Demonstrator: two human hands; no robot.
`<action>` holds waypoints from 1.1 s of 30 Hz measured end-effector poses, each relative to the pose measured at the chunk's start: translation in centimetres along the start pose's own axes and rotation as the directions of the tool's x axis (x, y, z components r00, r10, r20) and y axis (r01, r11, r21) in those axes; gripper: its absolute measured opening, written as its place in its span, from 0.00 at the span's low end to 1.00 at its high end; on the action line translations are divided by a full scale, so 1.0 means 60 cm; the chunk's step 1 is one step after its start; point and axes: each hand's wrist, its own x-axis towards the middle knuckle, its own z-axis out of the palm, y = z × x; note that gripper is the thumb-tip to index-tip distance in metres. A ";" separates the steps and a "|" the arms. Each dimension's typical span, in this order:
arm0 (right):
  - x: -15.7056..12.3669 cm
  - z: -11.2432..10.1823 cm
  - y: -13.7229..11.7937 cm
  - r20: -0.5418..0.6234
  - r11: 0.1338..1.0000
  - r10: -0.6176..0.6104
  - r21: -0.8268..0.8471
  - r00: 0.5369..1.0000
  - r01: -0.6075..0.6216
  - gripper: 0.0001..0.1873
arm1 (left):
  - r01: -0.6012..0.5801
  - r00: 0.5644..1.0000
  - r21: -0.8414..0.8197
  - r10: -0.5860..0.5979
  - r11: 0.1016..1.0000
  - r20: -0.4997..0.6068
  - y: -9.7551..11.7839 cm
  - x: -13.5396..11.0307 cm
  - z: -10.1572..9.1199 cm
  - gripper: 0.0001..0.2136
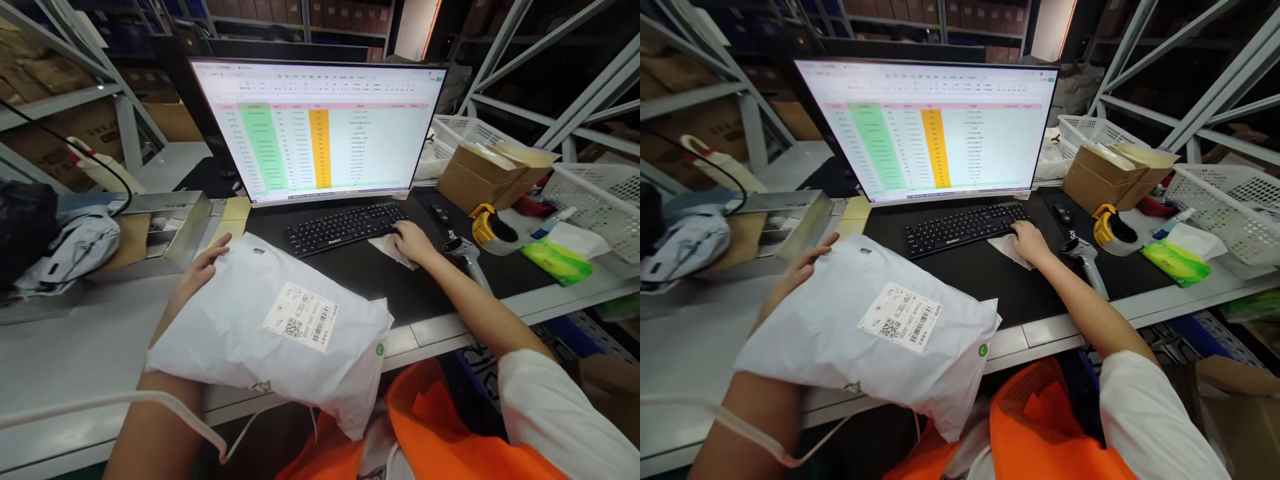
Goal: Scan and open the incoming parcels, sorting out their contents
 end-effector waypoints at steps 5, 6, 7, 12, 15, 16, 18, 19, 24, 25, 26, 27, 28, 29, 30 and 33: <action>0.058 0.035 -0.028 -0.017 0.995 0.072 -0.067 0.997 -0.073 0.26 | 0.028 1.000 -0.075 -0.027 0.997 0.013 0.010 -0.013 -0.008 0.23; 0.063 0.038 -0.031 -0.019 0.993 0.092 -0.075 0.996 -0.093 0.26 | 0.015 0.999 -0.068 -0.013 0.998 0.040 0.012 -0.013 -0.011 0.25; 0.068 0.040 -0.034 -0.020 0.990 0.110 -0.081 0.994 -0.111 0.26 | 0.002 0.997 -0.041 0.002 0.999 0.078 0.013 -0.013 -0.014 0.26; 0.065 0.033 -0.046 -0.022 0.985 0.155 -0.074 0.988 -0.157 0.27 | -0.050 0.951 0.341 -0.059 0.939 0.303 0.022 -0.014 -0.016 0.32; 0.013 0.018 -0.033 -0.018 0.992 0.117 -0.050 0.993 -0.118 0.28 | -0.052 0.929 0.596 -0.180 0.802 0.323 0.039 -0.033 -0.012 0.29; -0.013 0.011 -0.023 -0.009 0.995 0.085 -0.043 0.996 -0.085 0.27 | -0.052 0.932 0.644 -0.195 0.763 0.306 0.044 -0.045 -0.013 0.27; -0.076 -0.003 0.008 0.007 0.999 0.022 -0.044 1.000 -0.021 0.23 | -0.078 0.949 0.701 -0.162 0.709 0.270 0.052 -0.080 -0.023 0.24; -0.108 -0.009 0.025 0.011 0.998 0.010 -0.057 1.000 -0.010 0.22 | -0.109 0.955 0.720 -0.130 0.686 0.269 0.052 -0.102 -0.030 0.22; -0.211 -0.015 0.083 0.012 0.983 0.132 -0.131 0.991 -0.129 0.23 | -0.292 0.918 0.703 -0.015 0.649 0.396 0.018 -0.225 -0.050 0.19; -0.215 -0.010 0.084 0.016 0.984 0.137 -0.120 0.990 -0.134 0.24 | -0.307 0.911 0.690 -0.008 0.656 0.413 0.008 -0.245 -0.044 0.19; -0.213 -0.005 0.084 0.019 0.985 0.134 -0.113 0.991 -0.131 0.25 | -0.316 0.909 0.687 0.002 0.654 0.417 -0.001 -0.261 -0.034 0.18; -0.208 0.001 0.081 0.021 0.985 0.131 -0.114 0.991 -0.128 0.25 | -0.323 0.913 0.697 0.016 0.640 0.408 -0.008 -0.275 -0.021 0.17; -0.201 0.006 0.079 0.022 0.984 0.129 -0.124 0.991 -0.126 0.25 | -0.330 0.920 0.718 0.038 0.612 0.391 -0.014 -0.287 -0.006 0.18; -0.194 0.010 0.077 0.023 0.982 0.130 -0.138 0.991 -0.126 0.24 | -0.338 0.927 0.743 0.068 0.577 0.369 -0.019 -0.296 0.009 0.18; -0.188 0.013 0.076 0.025 0.981 0.133 -0.149 0.991 -0.128 0.23 | -0.346 0.933 0.768 0.108 0.539 0.344 -0.023 -0.303 0.022 0.19; -0.185 0.018 0.082 -0.013 0.986 0.120 -0.113 0.993 -0.121 0.23 | -0.338 0.941 0.820 0.192 0.462 0.279 -0.038 -0.318 0.048 0.16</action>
